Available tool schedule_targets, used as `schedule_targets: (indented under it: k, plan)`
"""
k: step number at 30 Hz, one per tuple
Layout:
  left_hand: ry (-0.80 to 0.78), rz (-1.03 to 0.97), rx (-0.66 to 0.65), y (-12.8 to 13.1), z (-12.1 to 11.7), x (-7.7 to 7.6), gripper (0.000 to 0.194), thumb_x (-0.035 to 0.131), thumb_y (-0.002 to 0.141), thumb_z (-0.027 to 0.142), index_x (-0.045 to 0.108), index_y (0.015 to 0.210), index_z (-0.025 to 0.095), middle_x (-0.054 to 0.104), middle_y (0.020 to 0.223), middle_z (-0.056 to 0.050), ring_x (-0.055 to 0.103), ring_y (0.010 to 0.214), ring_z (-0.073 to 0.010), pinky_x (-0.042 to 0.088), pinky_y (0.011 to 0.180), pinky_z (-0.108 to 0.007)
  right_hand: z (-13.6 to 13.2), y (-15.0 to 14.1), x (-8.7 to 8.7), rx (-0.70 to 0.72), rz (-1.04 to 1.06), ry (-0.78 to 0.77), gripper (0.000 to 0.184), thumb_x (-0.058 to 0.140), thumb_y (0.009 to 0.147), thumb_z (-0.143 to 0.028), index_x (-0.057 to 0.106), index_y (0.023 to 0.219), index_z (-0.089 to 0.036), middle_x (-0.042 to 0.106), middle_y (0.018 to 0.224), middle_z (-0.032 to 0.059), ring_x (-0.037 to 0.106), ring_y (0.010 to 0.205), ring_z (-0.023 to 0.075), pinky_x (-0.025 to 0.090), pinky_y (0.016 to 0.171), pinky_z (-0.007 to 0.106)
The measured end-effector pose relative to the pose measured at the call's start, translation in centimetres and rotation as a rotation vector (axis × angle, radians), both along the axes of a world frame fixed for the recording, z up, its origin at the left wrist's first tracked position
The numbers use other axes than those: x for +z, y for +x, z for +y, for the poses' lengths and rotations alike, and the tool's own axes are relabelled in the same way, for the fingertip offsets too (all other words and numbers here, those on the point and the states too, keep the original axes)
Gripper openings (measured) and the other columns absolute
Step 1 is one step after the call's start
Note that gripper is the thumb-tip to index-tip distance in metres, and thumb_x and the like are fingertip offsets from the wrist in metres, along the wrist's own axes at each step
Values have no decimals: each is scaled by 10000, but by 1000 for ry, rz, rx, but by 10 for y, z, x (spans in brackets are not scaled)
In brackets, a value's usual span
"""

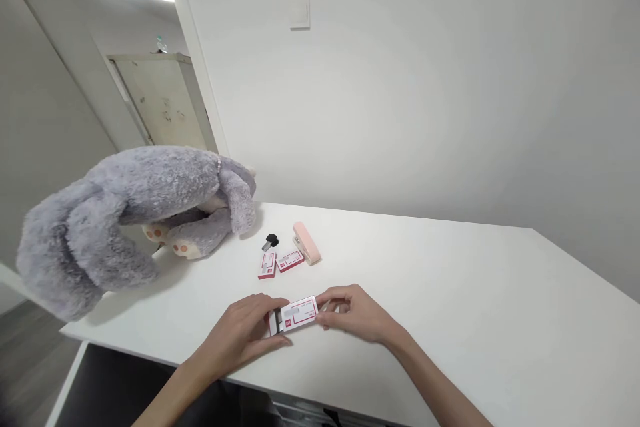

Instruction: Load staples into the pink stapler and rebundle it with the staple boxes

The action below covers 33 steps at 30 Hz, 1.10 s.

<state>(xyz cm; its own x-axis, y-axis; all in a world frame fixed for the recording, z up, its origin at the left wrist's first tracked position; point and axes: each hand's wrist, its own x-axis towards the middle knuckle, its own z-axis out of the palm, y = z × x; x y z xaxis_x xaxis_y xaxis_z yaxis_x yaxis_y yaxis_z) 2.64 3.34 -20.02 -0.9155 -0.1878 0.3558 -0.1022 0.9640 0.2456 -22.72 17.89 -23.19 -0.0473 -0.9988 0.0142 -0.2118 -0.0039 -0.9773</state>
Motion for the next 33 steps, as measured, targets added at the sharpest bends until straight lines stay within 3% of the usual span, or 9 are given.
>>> schedule_targets:
  k: [6,15,23,28,33]
  plan:
    - [11,0,24,0,1,0,438,676,958,485,550,1291,230,696,916,-26,664,821,-210,485,712,-304,0,0,-1,-46,-62,44,378,766,875,-494,773,1117,-203,736,767,48,651,688,182,400,569,261]
    - [9,5,31,-1,1,2,349,584,1024,389,535,1329,226,688,921,-32,657,834,-201,496,745,-309,-2,-5,-6,-139,-85,-24,348,749,892,-493,722,1054,-187,692,723,22,650,687,182,438,639,298]
    - [10,11,25,0,0,1,274,552,1042,333,549,1298,236,701,999,-48,661,877,-202,504,770,-317,-3,-6,-3,-255,-167,-88,373,773,860,-493,648,1084,-223,719,1094,73,655,650,140,468,592,297]
    - [-13,1,-27,0,-1,1,286,545,1043,295,564,1328,271,701,1122,-62,665,969,-212,515,821,-329,-4,-6,-3,-276,-165,-125,358,775,863,-480,648,1068,-215,718,1093,72,640,646,131,528,668,335]
    - [-9,-26,-57,0,-1,2,264,525,1042,257,614,1289,281,690,1121,-66,657,995,-215,520,848,-334,-4,-7,-4,-299,-155,-149,347,775,863,-491,660,1045,-218,723,1053,61,631,635,134,521,662,333]
